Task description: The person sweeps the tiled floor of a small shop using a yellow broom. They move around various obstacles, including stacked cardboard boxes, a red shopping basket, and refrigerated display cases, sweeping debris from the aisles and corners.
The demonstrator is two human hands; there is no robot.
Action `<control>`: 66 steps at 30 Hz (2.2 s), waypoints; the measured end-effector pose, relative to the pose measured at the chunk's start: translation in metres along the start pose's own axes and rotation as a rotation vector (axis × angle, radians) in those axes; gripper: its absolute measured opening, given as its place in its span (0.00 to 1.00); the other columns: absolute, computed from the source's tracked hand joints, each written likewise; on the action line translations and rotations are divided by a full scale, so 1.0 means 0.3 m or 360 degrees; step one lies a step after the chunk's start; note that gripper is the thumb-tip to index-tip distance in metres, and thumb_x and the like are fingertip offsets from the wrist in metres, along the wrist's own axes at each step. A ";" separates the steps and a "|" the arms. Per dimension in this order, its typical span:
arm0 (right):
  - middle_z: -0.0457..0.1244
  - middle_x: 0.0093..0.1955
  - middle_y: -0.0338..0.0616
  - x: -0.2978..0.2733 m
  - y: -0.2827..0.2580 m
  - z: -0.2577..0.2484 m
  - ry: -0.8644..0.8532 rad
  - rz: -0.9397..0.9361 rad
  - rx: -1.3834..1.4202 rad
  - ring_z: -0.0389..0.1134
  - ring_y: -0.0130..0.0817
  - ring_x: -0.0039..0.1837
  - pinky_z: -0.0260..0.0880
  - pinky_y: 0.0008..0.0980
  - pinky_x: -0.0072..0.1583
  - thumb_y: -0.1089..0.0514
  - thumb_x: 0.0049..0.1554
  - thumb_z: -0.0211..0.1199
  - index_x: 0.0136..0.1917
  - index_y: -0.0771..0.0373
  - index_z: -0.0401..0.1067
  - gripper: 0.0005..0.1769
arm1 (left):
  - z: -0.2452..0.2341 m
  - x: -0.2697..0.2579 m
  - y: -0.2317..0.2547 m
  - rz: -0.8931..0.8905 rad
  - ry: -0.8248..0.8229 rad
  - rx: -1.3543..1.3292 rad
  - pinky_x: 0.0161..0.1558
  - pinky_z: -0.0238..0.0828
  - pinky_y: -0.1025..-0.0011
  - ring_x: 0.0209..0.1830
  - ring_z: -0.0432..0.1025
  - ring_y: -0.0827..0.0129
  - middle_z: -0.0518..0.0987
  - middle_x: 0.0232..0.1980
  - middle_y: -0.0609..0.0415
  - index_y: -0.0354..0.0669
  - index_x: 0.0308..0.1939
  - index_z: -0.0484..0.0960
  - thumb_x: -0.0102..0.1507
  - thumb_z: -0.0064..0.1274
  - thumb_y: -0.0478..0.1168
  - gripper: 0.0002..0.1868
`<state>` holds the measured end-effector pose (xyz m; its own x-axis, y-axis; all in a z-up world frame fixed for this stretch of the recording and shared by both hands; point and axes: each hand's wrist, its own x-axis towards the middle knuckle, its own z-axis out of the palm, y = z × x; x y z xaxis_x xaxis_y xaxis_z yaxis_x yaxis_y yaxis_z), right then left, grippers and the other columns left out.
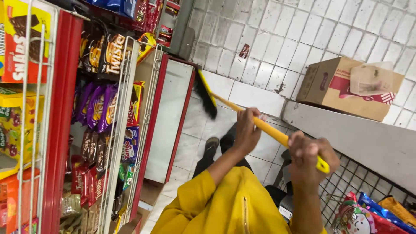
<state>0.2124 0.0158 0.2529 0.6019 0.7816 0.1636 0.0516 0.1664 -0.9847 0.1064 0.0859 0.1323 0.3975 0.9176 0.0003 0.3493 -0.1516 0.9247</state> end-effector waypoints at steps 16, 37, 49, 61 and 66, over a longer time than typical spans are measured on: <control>0.56 0.25 0.28 -0.026 0.004 -0.067 -0.0014 -0.0064 0.0029 0.52 0.15 0.28 0.70 0.24 0.41 0.52 0.66 0.57 0.32 0.51 0.65 0.19 | 0.055 -0.027 -0.004 -0.0006 -0.0215 0.0065 0.48 0.57 0.65 0.44 0.61 0.63 0.69 0.40 0.55 0.43 0.48 0.68 0.72 0.41 0.51 0.15; 0.59 0.35 0.38 0.040 0.150 -0.165 0.0378 0.0315 -0.0142 0.63 0.27 0.37 0.64 0.23 0.44 0.53 0.71 0.54 0.43 0.54 0.59 0.14 | 0.319 -0.083 -0.245 -0.0188 -0.0553 0.0280 0.67 0.56 0.33 0.65 0.67 0.47 0.72 0.55 0.50 0.55 0.55 0.65 0.66 0.52 0.40 0.16; 0.64 0.31 0.50 0.098 0.285 -0.080 -0.0239 -0.0205 -0.0621 0.63 0.50 0.31 0.65 0.40 0.41 0.59 0.66 0.60 0.44 0.64 0.75 0.09 | 0.356 0.154 -0.355 -0.0103 -0.0480 -0.0064 0.66 0.52 0.28 0.76 0.58 0.49 0.67 0.68 0.53 0.56 0.57 0.61 0.70 0.43 0.38 0.13; 0.62 0.33 0.41 -0.459 -0.263 0.020 -0.0059 0.0129 -0.0553 0.63 0.34 0.37 0.67 0.30 0.47 0.66 0.55 0.54 0.30 0.65 0.66 0.12 | -0.004 -0.274 -0.087 0.0646 -0.0804 0.0351 0.74 0.44 0.40 0.68 0.64 0.54 0.71 0.54 0.53 0.45 0.51 0.67 0.67 0.51 0.43 0.13; 0.67 0.40 0.43 -0.582 0.058 0.167 -0.0066 0.0212 -0.0567 0.62 0.36 0.39 0.64 0.32 0.45 0.67 0.58 0.59 0.46 0.69 0.73 0.03 | -0.003 -0.313 -0.520 0.0224 -0.1063 0.0329 0.70 0.36 0.37 0.60 0.68 0.63 0.73 0.57 0.60 0.51 0.51 0.72 0.67 0.45 0.48 0.11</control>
<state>0.0681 -0.0878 0.2101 0.5895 0.8073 0.0277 0.2533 -0.1522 -0.9553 0.0138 0.0238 -0.0116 0.8625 0.4729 -0.1804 0.3840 -0.3793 0.8418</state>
